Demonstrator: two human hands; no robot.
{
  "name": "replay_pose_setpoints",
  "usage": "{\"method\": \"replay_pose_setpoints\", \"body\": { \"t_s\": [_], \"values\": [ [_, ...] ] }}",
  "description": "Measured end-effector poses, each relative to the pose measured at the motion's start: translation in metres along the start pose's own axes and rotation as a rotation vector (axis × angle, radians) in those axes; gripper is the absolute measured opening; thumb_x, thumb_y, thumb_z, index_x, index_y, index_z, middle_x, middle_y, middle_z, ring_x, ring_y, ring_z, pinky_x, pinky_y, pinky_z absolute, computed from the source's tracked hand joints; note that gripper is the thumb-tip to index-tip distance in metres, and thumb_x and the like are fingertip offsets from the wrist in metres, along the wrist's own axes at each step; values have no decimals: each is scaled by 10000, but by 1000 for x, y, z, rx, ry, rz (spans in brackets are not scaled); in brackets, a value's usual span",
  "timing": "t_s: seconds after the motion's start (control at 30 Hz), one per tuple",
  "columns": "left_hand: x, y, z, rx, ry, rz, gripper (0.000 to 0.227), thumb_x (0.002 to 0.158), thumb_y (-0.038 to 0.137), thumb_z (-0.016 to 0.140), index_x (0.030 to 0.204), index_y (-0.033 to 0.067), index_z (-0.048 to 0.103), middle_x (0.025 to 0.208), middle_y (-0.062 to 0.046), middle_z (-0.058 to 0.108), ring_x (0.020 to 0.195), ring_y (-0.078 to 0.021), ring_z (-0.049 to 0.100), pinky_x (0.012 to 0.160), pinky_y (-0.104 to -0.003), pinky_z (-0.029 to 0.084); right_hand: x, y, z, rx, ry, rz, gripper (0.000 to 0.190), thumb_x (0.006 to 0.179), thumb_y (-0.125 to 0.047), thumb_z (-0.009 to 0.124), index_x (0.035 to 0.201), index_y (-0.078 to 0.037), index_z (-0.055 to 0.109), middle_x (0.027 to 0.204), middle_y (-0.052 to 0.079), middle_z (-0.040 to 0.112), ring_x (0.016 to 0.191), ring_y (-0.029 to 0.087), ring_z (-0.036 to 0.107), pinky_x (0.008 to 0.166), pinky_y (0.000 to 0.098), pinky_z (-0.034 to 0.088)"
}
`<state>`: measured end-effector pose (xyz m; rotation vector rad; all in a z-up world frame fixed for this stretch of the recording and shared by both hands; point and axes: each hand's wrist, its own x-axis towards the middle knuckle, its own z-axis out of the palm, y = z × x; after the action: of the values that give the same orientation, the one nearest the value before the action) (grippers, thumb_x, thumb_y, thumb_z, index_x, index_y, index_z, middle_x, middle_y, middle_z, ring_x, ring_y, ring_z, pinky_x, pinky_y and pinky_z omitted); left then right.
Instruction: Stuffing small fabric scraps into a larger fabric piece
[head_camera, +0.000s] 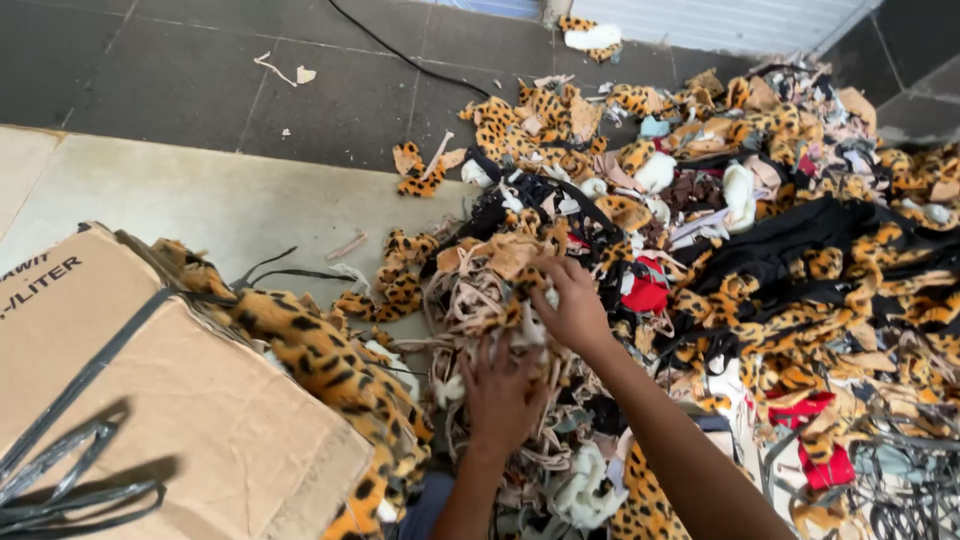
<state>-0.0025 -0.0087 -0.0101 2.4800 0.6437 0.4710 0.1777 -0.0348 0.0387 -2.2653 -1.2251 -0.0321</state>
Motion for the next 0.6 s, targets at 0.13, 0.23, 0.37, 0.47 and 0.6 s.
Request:
{"method": "replay_pose_setpoints", "body": {
  "t_s": [0.13,0.23,0.37,0.47,0.6],
  "values": [
    [-4,-16,29,11,14,-15,567,788,410,811,1307,255,642,1552,-148,415,1460,-434,297,1119,-759,58,27,-8,25,-82,-259,90,788,871,-524,758,1506,-179,443,1487,223,414,1324,448,482,1093,542,420],
    [3,-30,33,-168,219,-81,394,763,426,796,1083,199,758,1296,-124,599,1327,-416,473,1099,-719,215,11,20,74,-69,-179,-25,20,874,-118,612,863,-118,628,830,86,601,713,344,665,661,446,563],
    [3,-47,44,-586,410,-400,191,949,353,627,1038,190,673,1018,-38,636,1065,-313,607,1002,-567,408,-48,18,70,-44,-172,-155,280,791,-211,725,1065,-153,724,971,129,704,974,394,676,820,509,557],
    [1,-36,28,-573,421,-354,343,897,426,707,1124,173,658,1101,-75,578,1069,-359,569,1003,-602,365,-84,2,27,83,-202,-128,289,831,-175,710,1117,-147,745,1186,99,675,1212,389,538,998,547,418],
    [3,14,-32,-628,236,-281,475,897,636,707,902,161,735,1300,-131,468,1282,-450,390,1105,-731,127,-113,-6,-30,204,-154,42,300,934,-81,673,1231,-114,694,1291,73,632,1413,364,397,1155,707,153]
  ]
}}
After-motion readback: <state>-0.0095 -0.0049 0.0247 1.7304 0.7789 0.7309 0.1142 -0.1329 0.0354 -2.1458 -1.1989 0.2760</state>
